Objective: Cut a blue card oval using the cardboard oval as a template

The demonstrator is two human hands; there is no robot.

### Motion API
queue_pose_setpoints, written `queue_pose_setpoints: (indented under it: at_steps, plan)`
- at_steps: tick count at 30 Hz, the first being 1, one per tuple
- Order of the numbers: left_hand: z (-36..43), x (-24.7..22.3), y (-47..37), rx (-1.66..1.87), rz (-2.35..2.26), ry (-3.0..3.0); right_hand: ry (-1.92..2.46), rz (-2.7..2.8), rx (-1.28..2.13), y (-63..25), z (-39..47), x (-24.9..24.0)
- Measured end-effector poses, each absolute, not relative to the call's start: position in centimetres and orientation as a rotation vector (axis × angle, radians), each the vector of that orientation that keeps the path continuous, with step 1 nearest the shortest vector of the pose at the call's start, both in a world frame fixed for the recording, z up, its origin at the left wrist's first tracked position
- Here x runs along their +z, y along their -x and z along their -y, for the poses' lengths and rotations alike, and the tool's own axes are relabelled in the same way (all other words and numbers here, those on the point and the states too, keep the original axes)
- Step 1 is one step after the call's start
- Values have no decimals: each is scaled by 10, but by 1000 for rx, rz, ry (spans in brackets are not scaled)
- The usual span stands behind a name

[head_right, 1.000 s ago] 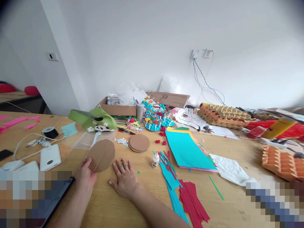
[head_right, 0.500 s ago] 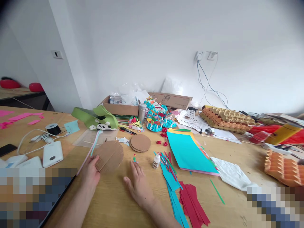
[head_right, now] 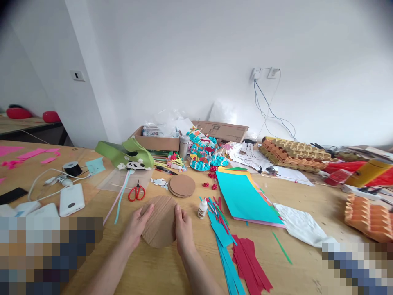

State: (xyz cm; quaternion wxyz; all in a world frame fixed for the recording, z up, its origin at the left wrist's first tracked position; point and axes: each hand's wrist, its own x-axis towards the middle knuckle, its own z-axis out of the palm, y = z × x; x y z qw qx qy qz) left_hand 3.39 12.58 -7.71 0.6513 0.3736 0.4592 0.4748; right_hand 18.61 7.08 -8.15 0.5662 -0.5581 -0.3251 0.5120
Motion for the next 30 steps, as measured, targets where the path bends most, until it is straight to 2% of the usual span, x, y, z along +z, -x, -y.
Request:
queue_pose_setpoints:
  at_steps: [5, 12, 18, 21, 24, 25, 27, 30]
  plan:
    - [-122, -85, -46, 998, -977, -733, 1332, 813, 893, -179, -91, -86]
    - [-121, -90, -46, 954, -1013, -816, 1464, 968, 795, -192, -94, -91]
    - [-137, -85, -26, 1083, -1259, -1143, 1758, 1422, 783, -191, -70, -104]
    - [-129, -77, -20, 1090, -1287, -1348, 1905, 1662, 572, -181, -54, -102]
    - [-102, -75, -9, 922, -1204, -1627, 1901, 1885, 212, -175, -42, -95]
    - [-90, -78, -4, 737, -1156, -1897, 1864, 1938, 134, -175, -39, -93]
    - [-70, -91, 9, 377, -1104, -2313, 1757, 2047, 67, -178, -30, -96]
    - [-53, -121, 26, 204, -1084, -2708, 1469, 2309, 16, -186, -17, -112]
